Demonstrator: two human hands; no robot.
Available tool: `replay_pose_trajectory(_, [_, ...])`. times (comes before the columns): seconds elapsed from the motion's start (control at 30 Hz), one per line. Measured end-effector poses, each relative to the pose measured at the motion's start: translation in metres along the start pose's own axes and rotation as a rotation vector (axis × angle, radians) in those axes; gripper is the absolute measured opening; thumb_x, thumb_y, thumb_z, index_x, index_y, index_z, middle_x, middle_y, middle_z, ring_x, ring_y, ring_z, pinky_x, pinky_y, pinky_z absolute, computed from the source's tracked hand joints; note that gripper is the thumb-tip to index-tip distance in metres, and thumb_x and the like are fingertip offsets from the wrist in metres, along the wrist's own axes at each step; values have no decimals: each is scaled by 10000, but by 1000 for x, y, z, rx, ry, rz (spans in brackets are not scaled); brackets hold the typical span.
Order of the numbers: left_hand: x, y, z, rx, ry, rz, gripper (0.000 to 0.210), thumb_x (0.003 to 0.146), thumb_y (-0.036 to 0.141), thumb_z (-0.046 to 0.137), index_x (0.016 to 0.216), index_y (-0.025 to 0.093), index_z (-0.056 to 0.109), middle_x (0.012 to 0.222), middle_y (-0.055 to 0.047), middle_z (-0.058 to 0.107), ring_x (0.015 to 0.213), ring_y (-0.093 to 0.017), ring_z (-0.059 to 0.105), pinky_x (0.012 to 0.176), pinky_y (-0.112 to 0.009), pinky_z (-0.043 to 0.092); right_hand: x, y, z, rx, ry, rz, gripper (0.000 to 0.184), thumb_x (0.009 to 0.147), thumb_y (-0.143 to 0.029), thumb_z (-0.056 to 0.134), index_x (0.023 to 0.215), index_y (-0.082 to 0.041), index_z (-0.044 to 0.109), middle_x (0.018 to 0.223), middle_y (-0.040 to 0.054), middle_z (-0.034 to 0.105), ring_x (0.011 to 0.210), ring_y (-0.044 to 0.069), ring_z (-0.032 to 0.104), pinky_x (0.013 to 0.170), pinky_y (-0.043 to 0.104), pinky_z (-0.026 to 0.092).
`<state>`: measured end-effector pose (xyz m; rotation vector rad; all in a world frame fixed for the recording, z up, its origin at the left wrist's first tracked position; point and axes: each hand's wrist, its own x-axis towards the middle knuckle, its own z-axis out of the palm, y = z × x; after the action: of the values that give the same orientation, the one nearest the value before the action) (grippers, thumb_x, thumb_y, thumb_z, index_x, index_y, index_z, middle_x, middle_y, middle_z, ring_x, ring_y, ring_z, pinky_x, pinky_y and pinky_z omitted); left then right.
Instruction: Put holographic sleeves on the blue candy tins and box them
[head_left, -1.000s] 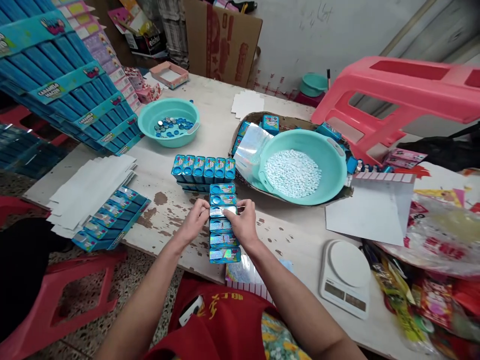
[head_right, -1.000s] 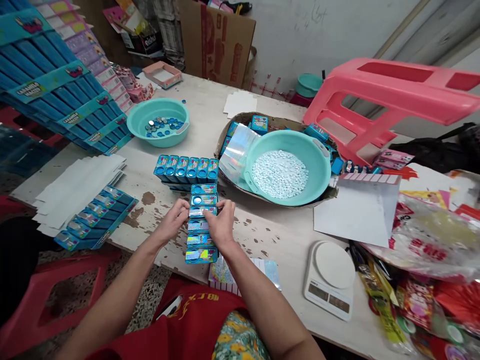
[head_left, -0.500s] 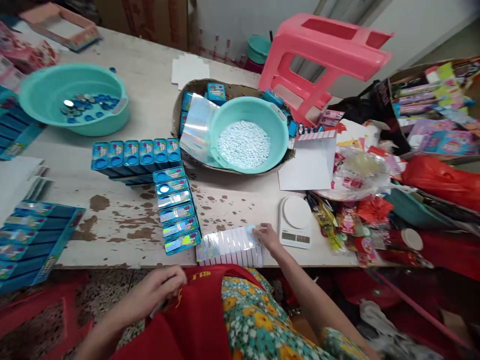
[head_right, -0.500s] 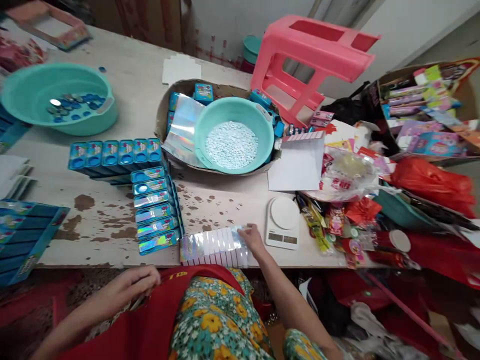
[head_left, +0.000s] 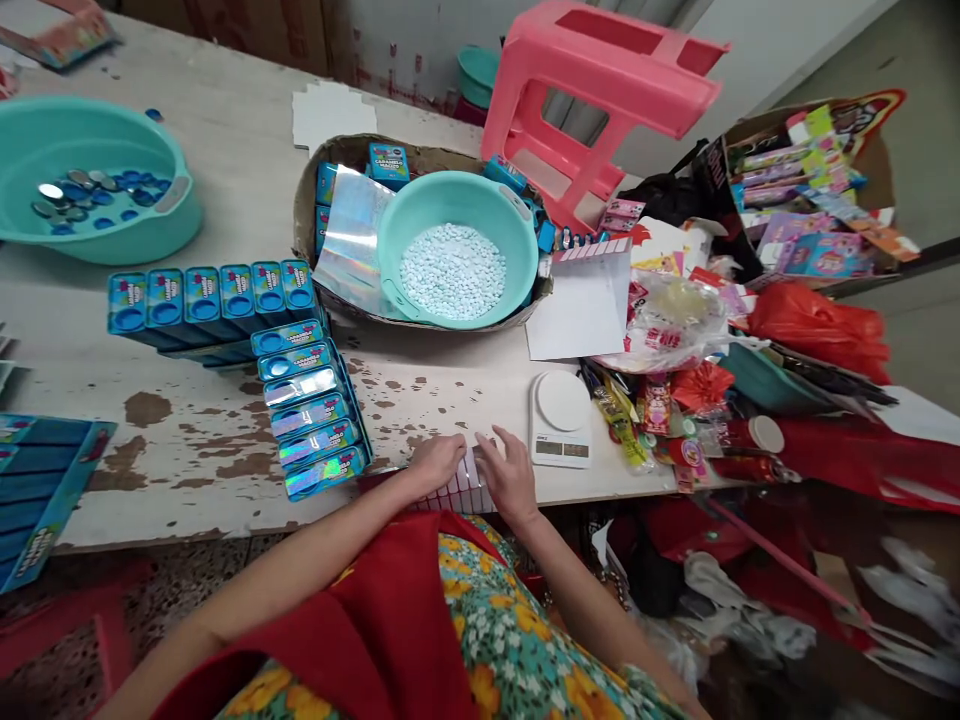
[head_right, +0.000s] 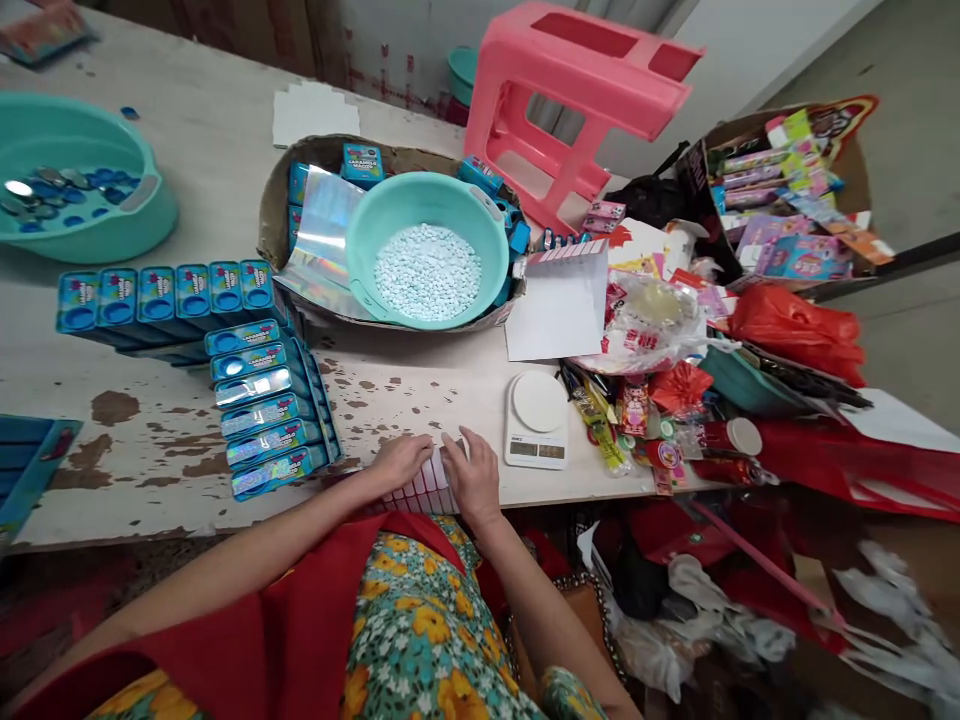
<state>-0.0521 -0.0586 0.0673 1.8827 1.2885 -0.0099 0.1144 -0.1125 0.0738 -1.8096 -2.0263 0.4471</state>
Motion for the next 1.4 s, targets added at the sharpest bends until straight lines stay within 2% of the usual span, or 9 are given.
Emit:
replay_pose_trajectory(0.23, [6, -2, -2, -68, 6, -29, 291, 866, 321, 357, 871, 209, 625, 899, -81, 674, 854, -231, 609, 719, -314, 425, -18, 7, -8, -127, -135, -207, 278, 855, -157, 483, 1072, -290, 594, 1291, 50, 524, 1238, 249, 403, 977, 489, 334])
replay_pose_trajectory(0.4, [7, -3, -7, -125, 19, -69, 281, 859, 315, 379, 877, 197, 633, 911, -98, 673, 909, -249, 604, 768, -343, 431, -9, -6, -47, 33, -167, -99, 114, 863, -233, 484, 841, -232, 596, 881, 59, 652, 908, 220, 567, 806, 398, 432])
replay_pose_trajectory(0.57, [-11, 16, -38, -623, -5, 255, 439, 875, 401, 380, 1271, 222, 444, 1242, -90, 556, 1122, -204, 517, 877, -307, 420, 22, -39, -99, 338, -139, 107, 151, 834, -335, 551, 745, -213, 541, 717, 12, 591, 699, 164, 550, 677, 305, 441])
replay_pose_trajectory(0.7, [-40, 36, -68, -847, -85, 267, 361, 797, 442, 515, 1001, 151, 583, 786, -46, 655, 748, -160, 617, 643, -242, 454, 41, -62, -114, 571, -154, 202, 190, 775, -374, 622, 734, -200, 560, 701, 1, 591, 681, 148, 549, 673, 284, 447])
replay_pose_trajectory(0.87, [-94, 24, -121, -611, 231, 49, 280, 836, 418, 442, 805, 181, 588, 549, 33, 513, 504, -102, 497, 505, -212, 348, 74, -108, -83, 754, -110, 274, 224, 713, -408, 671, 712, -198, 591, 806, 32, 613, 758, 171, 572, 680, 297, 466])
replay_pose_trajectory(0.97, [-126, -13, -159, -516, 442, -75, 219, 838, 367, 435, 955, 215, 540, 586, 48, 500, 524, -107, 454, 517, -214, 324, 107, -158, -45, 789, -82, 171, 207, 686, -396, 685, 677, -202, 613, 1031, 68, 548, 961, 214, 543, 708, 308, 481])
replay_pose_trajectory(1.1, [-149, -77, -196, -573, 547, -154, 199, 842, 351, 411, 967, 205, 463, 605, 54, 421, 524, -96, 398, 502, -200, 299, 150, -219, 7, 784, -118, 52, 167, 669, -350, 685, 634, -198, 626, 1008, 62, 499, 998, 226, 504, 776, 351, 457])
replay_pose_trajectory(1.27, [-144, -129, -211, -483, 611, -180, 138, 827, 303, 409, 916, 205, 447, 613, 56, 373, 535, -95, 349, 506, -201, 277, 175, -245, 50, 630, -63, -12, 130, 670, -293, 663, 604, -198, 606, 901, 49, 465, 940, 226, 449, 874, 396, 377])
replay_pose_trajectory(1.4, [-129, -146, -198, -440, 625, -152, 120, 834, 300, 402, 896, 204, 438, 653, 45, 397, 589, -106, 388, 546, -208, 313, 173, -242, 65, 611, -71, 38, 138, 673, -287, 634, 592, -192, 576, 893, 51, 447, 901, 213, 440, 830, 359, 389])
